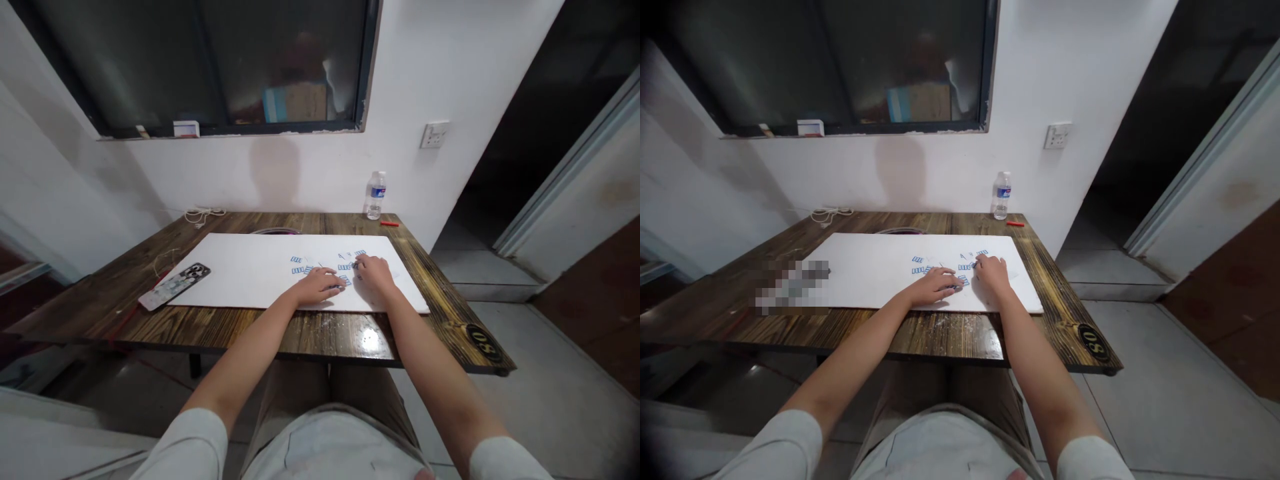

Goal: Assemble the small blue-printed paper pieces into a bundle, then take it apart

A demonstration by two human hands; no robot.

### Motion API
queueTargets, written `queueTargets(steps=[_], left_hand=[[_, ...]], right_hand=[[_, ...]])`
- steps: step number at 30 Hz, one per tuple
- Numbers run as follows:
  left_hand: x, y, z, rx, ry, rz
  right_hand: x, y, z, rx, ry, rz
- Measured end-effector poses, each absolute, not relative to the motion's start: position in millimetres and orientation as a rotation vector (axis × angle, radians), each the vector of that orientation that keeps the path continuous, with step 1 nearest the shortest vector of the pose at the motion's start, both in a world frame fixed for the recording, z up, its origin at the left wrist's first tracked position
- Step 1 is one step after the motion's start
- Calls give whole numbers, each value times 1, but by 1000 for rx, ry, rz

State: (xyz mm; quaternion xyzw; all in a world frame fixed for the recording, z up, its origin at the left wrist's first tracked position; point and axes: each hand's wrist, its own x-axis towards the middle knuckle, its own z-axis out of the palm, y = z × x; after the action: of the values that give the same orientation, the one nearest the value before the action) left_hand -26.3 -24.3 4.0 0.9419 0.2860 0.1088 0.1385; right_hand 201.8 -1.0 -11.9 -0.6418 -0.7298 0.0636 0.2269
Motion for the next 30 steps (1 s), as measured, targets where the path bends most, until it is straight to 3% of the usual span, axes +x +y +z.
queueTargets(steps=[13, 30], left_hand=[[-24, -26, 6, 2719, 791, 409], [-26, -24, 9, 2742, 831, 435]], right_hand=[[186, 3, -30, -1612, -2271, 129], [192, -4, -13, -1587, -2196, 59]])
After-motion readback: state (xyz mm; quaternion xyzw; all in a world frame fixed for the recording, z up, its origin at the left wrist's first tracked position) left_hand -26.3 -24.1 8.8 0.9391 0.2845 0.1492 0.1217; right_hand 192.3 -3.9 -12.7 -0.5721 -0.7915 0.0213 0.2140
